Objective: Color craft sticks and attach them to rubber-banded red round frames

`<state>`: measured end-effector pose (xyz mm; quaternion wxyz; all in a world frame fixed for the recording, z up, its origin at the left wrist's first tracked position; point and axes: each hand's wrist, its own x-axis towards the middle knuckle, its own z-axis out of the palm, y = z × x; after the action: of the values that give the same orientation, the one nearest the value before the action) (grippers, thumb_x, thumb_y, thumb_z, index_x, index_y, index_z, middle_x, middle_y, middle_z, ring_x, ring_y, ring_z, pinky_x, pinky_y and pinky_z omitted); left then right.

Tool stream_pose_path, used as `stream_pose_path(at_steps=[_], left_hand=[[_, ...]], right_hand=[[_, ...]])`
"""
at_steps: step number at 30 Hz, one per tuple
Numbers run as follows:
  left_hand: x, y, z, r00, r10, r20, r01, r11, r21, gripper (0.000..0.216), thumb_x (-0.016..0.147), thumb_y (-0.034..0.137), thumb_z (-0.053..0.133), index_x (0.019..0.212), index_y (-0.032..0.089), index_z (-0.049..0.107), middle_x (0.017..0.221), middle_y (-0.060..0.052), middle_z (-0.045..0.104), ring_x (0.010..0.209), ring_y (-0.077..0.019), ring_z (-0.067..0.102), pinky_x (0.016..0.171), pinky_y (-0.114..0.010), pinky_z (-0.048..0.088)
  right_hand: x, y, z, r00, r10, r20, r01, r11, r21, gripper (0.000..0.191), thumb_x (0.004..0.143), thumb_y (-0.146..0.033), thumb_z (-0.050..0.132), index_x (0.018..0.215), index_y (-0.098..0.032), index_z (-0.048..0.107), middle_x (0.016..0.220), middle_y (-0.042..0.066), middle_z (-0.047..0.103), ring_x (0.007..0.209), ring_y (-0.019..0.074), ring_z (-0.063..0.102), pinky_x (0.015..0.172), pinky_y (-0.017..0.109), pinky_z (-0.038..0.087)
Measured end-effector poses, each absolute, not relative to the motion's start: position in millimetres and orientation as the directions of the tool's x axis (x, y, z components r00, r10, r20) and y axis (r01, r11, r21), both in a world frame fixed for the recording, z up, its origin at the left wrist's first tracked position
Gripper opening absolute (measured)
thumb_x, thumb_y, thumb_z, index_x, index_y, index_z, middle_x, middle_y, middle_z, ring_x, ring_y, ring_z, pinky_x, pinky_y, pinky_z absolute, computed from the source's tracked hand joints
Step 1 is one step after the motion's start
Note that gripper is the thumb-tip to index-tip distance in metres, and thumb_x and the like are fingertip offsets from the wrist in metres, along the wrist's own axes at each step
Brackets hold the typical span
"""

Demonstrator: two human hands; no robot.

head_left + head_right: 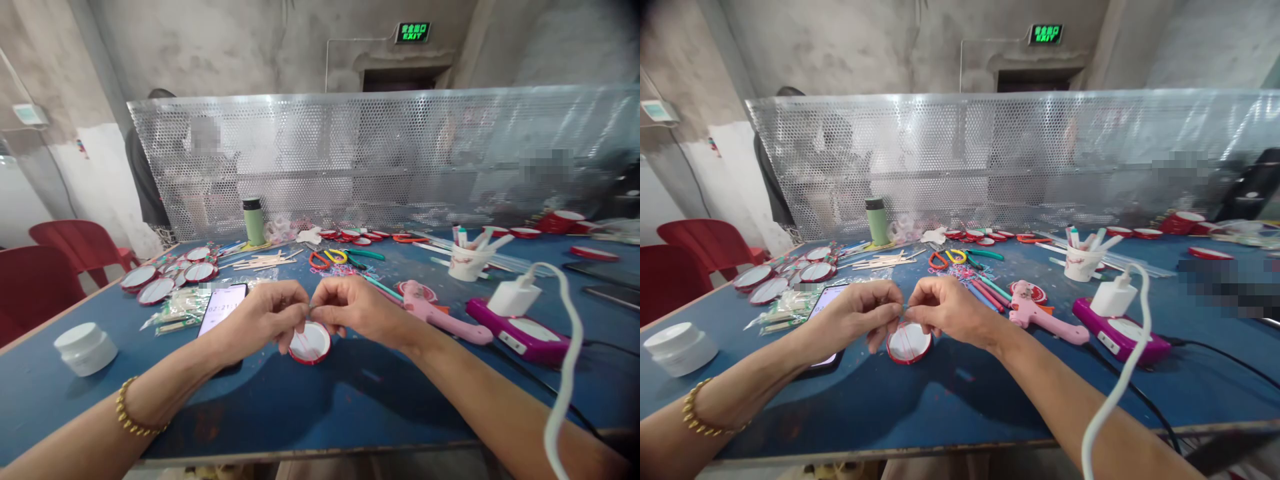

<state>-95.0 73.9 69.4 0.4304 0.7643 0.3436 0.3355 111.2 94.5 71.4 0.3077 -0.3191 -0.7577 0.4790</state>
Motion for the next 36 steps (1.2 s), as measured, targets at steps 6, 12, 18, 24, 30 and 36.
stream_pose_path(at_steps=[6, 12, 18, 24, 30, 36], left_hand=[[-92, 57, 75, 0.486, 0.822, 0.296, 0.189, -0.43, 0.883, 0.019, 0.091, 0.033, 0.056, 0.08, 0.017, 0.055, 0.051, 0.009, 0.045, 0.04, -0.0047, 0.038, 0.043, -0.019, 0.027], [-94, 58, 81, 0.437, 0.815, 0.38, 0.316, -0.535, 0.784, 0.014, 0.086, 0.026, 0.054, 0.075, 0.018, 0.054, 0.058, 0.006, 0.041, 0.051, -0.0064, 0.033, 0.048, -0.02, 0.027], [-90, 58, 85, 0.33, 0.695, 0.639, 0.508, -0.701, 0.501, 0.01, 0.077, 0.011, 0.049, 0.071, 0.019, 0.049, 0.061, 0.006, 0.044, 0.056, -0.0078, 0.037, 0.051, -0.02, 0.03], [-89, 61, 84, 0.321, 0.716, 0.619, 0.542, -0.676, 0.5, 0.008, 0.079, 0.013, 0.048, 0.073, 0.019, 0.05, 0.061, 0.005, 0.048, 0.056, -0.0083, 0.04, 0.052, -0.02, 0.032], [-86, 54, 83, 0.31, 0.674, 0.671, 0.516, -0.712, 0.477, 0.01, 0.083, 0.016, 0.05, 0.075, 0.02, 0.048, 0.064, 0.005, 0.048, 0.058, -0.0092, 0.042, 0.055, -0.021, 0.034], [-88, 55, 84, 0.434, 0.775, 0.46, 0.624, -0.627, 0.467, 0.033, 0.1, 0.037, 0.037, 0.078, 0.019, 0.053, 0.065, 0.002, 0.054, 0.059, -0.0117, 0.047, 0.057, -0.024, 0.035]], right_hand=[[105, 87, 79, -0.596, 0.778, 0.199, 0.225, 0.399, -0.889, 0.008, 0.081, -0.022, 0.066, 0.078, -0.017, 0.062, 0.066, -0.002, 0.063, 0.064, 0.0107, 0.057, 0.06, 0.023, 0.043], [102, 83, 80, -0.42, 0.842, 0.337, -0.276, 0.235, -0.932, 0.009, 0.079, -0.023, 0.065, 0.074, -0.018, 0.06, 0.069, -0.003, 0.066, 0.046, 0.0073, 0.052, 0.046, 0.021, 0.042], [106, 78, 79, -0.702, 0.675, 0.227, -0.335, -0.032, -0.942, 0.013, 0.08, -0.019, 0.069, 0.073, -0.017, 0.059, 0.065, -0.004, 0.063, 0.035, 0.0024, 0.038, 0.035, 0.017, 0.025], [110, 75, 80, -0.79, 0.581, 0.196, -0.309, -0.1, -0.946, 0.014, 0.09, -0.028, 0.067, 0.093, -0.015, 0.07, 0.064, -0.004, 0.063, 0.034, 0.0012, 0.034, 0.034, 0.017, 0.021], [114, 77, 77, -0.815, 0.551, 0.181, -0.261, -0.069, -0.963, 0.029, 0.081, -0.037, 0.078, 0.105, -0.021, 0.077, 0.06, -0.002, 0.069, 0.03, 0.0012, 0.034, 0.03, 0.015, 0.019], [123, 81, 84, -0.682, 0.698, 0.218, -0.144, 0.164, -0.976, 0.041, 0.085, -0.047, 0.072, 0.116, -0.021, 0.073, 0.05, -0.005, 0.064, 0.031, 0.0046, 0.036, 0.03, 0.016, 0.021]])
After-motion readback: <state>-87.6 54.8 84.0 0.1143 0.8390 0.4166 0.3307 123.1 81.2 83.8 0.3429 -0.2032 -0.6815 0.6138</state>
